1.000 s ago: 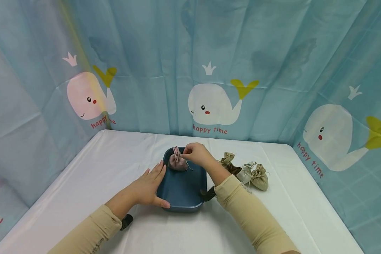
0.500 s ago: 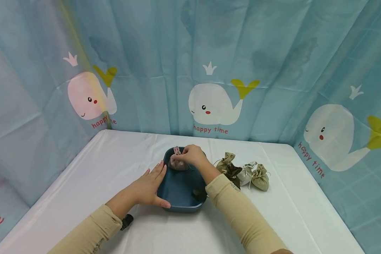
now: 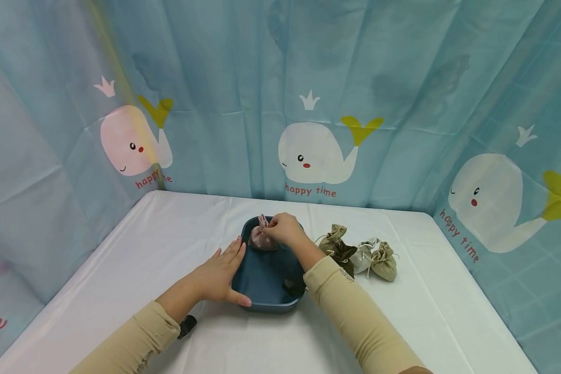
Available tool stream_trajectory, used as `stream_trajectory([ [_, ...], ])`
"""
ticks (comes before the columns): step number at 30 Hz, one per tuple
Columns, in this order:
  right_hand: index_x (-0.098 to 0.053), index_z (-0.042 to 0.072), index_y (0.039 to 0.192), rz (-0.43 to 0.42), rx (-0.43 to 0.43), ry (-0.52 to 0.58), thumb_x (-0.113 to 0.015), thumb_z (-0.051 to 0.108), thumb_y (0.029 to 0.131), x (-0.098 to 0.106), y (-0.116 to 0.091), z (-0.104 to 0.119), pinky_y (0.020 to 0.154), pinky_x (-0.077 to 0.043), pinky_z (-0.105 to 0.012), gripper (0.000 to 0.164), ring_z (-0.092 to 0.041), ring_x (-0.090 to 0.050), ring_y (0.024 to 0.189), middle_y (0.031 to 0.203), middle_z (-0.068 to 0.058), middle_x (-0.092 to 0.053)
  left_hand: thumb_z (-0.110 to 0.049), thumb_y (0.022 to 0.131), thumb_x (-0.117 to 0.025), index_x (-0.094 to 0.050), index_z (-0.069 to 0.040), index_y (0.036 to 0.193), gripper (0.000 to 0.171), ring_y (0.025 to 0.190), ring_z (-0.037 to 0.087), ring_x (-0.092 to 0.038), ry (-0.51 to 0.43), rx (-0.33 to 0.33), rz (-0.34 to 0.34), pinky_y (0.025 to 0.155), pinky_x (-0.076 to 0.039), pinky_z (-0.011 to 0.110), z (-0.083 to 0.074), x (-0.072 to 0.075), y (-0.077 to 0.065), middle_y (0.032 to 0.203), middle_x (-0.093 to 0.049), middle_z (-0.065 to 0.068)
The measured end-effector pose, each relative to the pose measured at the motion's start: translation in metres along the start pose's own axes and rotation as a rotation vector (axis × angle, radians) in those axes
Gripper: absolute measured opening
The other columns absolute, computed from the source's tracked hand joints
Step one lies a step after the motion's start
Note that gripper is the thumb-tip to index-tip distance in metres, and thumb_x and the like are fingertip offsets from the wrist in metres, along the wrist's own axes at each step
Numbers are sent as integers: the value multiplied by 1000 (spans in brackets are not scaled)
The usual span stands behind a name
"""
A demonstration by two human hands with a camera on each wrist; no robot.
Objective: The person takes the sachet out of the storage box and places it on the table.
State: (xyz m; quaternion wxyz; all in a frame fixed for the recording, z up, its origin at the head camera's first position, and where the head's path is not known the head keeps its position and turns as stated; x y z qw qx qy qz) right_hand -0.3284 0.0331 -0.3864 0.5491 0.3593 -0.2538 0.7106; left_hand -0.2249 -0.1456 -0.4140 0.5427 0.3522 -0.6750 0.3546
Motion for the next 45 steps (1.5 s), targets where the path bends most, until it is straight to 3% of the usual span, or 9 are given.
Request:
stream_trajectory([
  [7,-61,8,66,-47,46,-17,-64,18,86,4,1,-1,48,-39,-24,22,-14,-48,57,63,0,-54,-83,56,-55,-9,2,146,131,140,29,-5,-24,-16,-22,107,-15,54,2,-2,1,152,-2,17],
  [23,-64,7,71,-7,54,91,-60,9,87,12,-5,2,54,-48,-26,16,-13,-58,62,70,-3,-61,-85,55,-52,-8,0,146,132,140,28,-4,-4,-12,-18,108,-14,52,2,-2,0,153,0,15],
  [45,-64,8,73,-37,95,223,-59,12,88,52,-29,17,56,-50,-27,17,-13,-62,62,72,-3,-64,-85,55,-52,-4,0,146,134,140,27,-2,-11,-9,-8,108,-13,51,3,-3,1,153,3,15],
])
Point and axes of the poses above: each hand's wrist, its own y-axis towards the middle knuckle, its own x-axis out of the back of the hand, z = x × y, the point moved 2 cm from there along y, towards the middle knuckle
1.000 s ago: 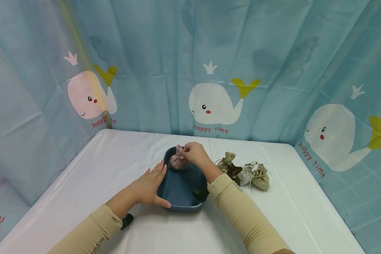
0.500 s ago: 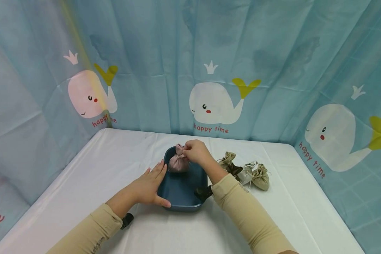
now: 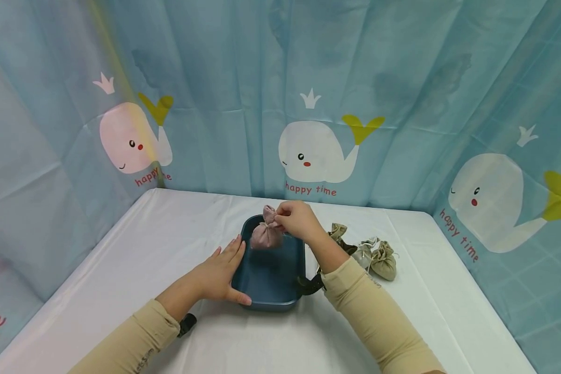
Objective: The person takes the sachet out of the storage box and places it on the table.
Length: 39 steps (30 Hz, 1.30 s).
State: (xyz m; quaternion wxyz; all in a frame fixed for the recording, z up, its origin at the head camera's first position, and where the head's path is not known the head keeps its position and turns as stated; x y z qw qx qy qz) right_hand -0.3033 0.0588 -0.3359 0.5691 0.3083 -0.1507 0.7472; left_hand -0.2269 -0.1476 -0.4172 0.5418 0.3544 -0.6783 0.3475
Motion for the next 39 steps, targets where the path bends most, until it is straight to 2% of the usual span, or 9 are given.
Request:
stream_trajectory([
  [9,-66,6,81,-32,-3,84,-58,10,89,24,-11,5,66,-54,-32,12,-15,-63,67,78,-6,-66,-86,53,-52,-4,-1,146,135,140,26,-1,7,5,-8,108,-13,51,1,0,0,153,3,14],
  [15,-65,5,82,-46,7,89,-59,11,89,43,-21,7,65,-53,-30,11,-16,-63,68,77,-7,-66,-86,53,-52,-4,-1,146,136,140,26,-2,1,1,-9,108,-14,52,-1,0,0,153,3,13],
  [19,-64,4,81,-51,31,110,-59,9,89,57,-31,6,67,-53,-32,11,-18,-63,70,77,-9,-66,-87,53,-51,-3,-1,146,136,140,26,-2,8,1,-9,108,-14,51,-1,-1,1,153,4,13],
  [29,-63,-4,86,-104,51,143,-58,4,88,93,-61,-8,65,-53,-32,11,-18,-62,69,79,-14,-65,-84,55,-54,-6,1,146,133,140,29,-4,0,-12,-6,107,-15,52,-4,2,-2,152,1,16],
  [39,-62,-6,88,-165,48,115,-57,4,89,124,-86,-26,66,-53,-26,12,-10,-64,70,84,-16,-65,-84,55,-53,-5,1,146,133,140,29,-3,8,-18,-8,107,-15,53,-3,1,0,152,2,16],
])
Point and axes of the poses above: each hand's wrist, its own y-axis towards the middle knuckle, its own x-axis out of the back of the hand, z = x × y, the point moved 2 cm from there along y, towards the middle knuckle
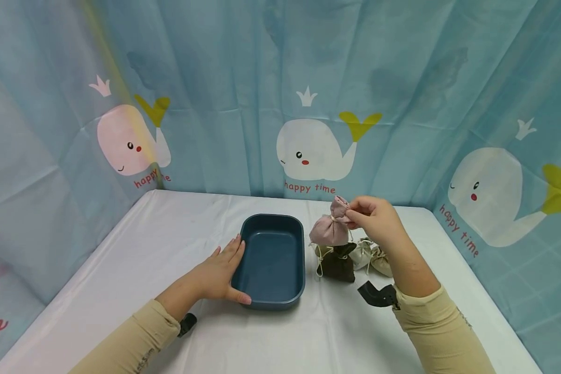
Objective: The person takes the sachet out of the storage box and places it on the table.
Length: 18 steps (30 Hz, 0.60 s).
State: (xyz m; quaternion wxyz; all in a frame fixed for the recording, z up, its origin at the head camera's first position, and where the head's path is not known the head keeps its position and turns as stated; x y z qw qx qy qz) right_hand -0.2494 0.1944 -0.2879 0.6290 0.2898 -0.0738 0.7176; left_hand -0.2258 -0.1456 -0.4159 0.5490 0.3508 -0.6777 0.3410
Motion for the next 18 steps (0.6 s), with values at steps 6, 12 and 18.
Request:
stream_trajectory([
  [6,-61,-7,92,-34,-5,-37,-56,7,90,19,-16,-3,66,-53,-25,15,-10,-63,69,86,-18,-64,-87,54,-50,-4,0,146,135,140,28,-2,2,4,5,108,-14,52,0,0,0,152,3,16],
  [12,-60,-8,91,-64,3,-57,-56,6,91,34,-31,-7,64,-53,-24,15,-10,-63,67,85,-17,-63,-86,54,-51,-4,0,146,134,140,28,-2,4,11,9,108,-14,52,1,1,1,152,4,15],
  [18,-60,-9,90,-84,22,-94,-55,4,91,45,-45,-16,63,-52,-23,14,-10,-62,66,82,-12,-60,-85,55,-52,-5,0,146,134,140,29,-3,-1,8,7,107,-14,53,0,0,1,152,3,16],
])
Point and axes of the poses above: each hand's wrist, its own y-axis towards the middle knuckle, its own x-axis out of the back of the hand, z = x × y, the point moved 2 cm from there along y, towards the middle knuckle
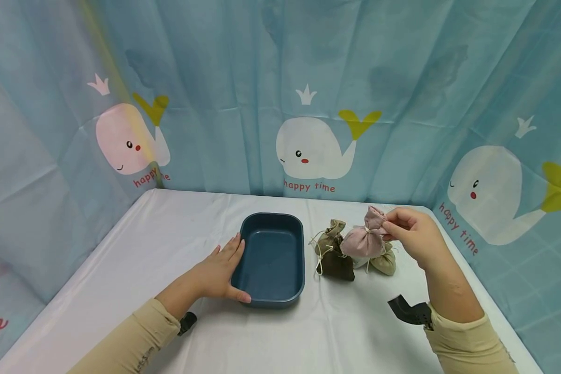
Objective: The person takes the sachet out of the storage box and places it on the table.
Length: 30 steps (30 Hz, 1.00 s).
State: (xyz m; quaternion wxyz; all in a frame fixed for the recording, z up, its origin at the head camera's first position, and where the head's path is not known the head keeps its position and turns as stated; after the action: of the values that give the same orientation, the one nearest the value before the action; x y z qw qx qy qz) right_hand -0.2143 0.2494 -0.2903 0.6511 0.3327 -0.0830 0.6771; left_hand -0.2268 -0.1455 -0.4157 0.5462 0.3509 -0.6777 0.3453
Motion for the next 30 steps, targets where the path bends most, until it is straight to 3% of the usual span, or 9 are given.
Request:
stream_trajectory([
  [8,-61,-8,90,-5,1,-27,-55,4,91,9,-16,-16,62,-52,-21,14,-10,-61,65,80,-9,-60,-86,54,-50,-3,-1,146,134,140,27,-1,2,4,5,108,-14,52,1,-1,0,152,4,15],
  [15,-61,-7,92,4,-99,-76,-55,6,91,10,-29,-34,62,-52,-21,14,-10,-61,65,81,-13,-61,-86,55,-51,-4,0,146,134,140,28,-1,-13,5,2,108,-13,53,0,0,0,152,4,15],
  [21,-60,-7,90,28,-196,-47,-55,5,91,4,-38,-50,62,-52,-25,14,-12,-60,65,77,-12,-61,-84,56,-53,-5,0,146,133,140,28,-1,-20,2,4,108,-12,53,0,0,0,152,4,16],
  [30,-61,-5,90,41,-252,-82,-53,3,90,-6,-41,-64,59,-51,-25,11,-15,-59,64,76,-11,-61,-84,55,-53,-4,0,146,133,140,28,-2,-17,3,-2,108,-13,53,1,0,0,152,4,15],
])
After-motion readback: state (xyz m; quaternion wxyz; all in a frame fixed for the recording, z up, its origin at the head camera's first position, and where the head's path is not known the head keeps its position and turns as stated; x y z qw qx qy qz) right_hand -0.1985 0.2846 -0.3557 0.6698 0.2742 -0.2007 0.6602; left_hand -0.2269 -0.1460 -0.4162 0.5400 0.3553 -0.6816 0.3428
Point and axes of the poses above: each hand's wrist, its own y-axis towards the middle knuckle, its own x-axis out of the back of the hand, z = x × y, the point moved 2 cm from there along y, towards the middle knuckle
